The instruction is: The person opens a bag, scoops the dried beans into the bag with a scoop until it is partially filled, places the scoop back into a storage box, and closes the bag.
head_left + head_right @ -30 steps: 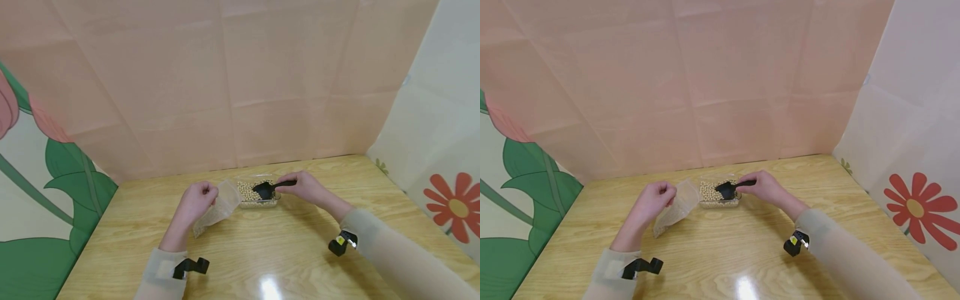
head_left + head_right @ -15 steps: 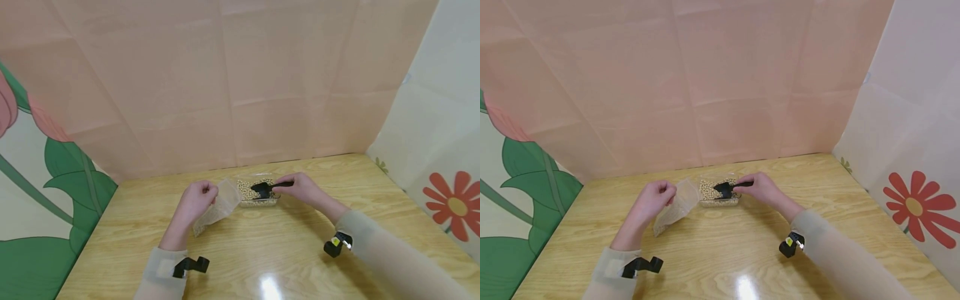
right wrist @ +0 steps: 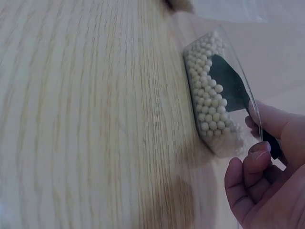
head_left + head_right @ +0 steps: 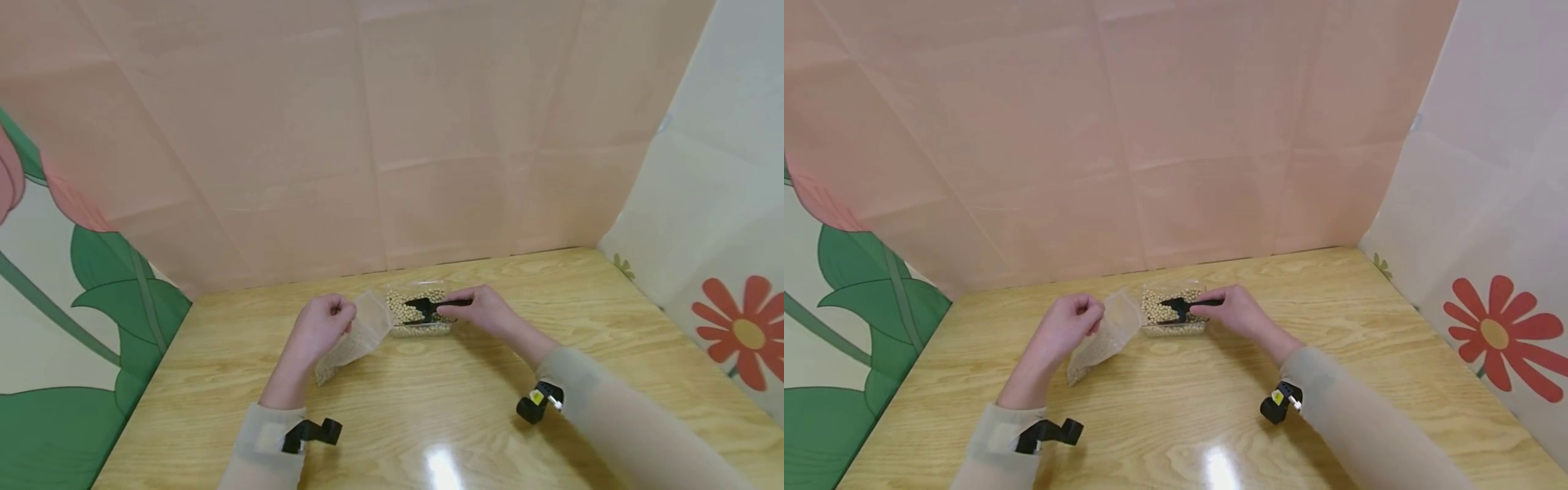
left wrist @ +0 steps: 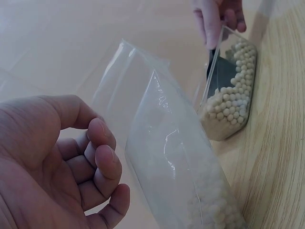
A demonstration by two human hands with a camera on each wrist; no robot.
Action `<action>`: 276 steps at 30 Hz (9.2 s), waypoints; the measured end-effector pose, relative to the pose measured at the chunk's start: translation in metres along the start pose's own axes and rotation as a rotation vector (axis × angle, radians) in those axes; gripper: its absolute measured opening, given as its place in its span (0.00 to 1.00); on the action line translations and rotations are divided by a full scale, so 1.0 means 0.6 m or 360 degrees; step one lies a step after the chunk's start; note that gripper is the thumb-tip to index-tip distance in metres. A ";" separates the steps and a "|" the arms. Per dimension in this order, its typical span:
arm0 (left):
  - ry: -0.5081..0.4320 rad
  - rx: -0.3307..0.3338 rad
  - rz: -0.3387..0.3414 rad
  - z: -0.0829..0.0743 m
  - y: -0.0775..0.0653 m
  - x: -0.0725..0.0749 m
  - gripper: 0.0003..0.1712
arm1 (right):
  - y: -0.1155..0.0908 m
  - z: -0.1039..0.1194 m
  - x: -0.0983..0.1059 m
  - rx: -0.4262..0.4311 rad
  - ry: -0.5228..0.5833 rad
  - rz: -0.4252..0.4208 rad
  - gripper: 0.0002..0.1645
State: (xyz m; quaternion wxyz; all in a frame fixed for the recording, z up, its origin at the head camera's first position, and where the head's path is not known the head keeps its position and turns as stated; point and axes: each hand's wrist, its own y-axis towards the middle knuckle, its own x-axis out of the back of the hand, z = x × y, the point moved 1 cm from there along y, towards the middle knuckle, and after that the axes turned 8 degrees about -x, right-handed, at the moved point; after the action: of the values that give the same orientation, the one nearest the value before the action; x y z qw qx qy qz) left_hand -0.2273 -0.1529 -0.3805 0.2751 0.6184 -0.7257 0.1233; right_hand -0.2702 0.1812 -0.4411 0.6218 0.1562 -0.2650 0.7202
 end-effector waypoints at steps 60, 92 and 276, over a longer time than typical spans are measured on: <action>-0.0010 0.0010 -0.0006 0.004 0.000 -0.006 0.14 | -0.013 -0.056 0.020 -0.0151 0.0843 0.0143 0.38; 0.0006 0.0018 -0.0018 0.000 0.009 -0.009 0.13 | -0.045 0.017 0.018 -0.0001 0.0867 0.0223 0.31; -0.0013 0.0017 -0.0075 0.004 0.008 0.006 0.12 | 0.005 0.055 0.087 0.0197 -0.0481 -0.0111 0.18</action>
State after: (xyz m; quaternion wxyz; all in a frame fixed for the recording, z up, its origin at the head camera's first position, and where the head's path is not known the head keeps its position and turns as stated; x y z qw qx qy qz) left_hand -0.2331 -0.1561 -0.3798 0.2717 0.6373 -0.7114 0.1183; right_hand -0.2859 0.2047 -0.3861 0.5886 0.3098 -0.3051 0.6815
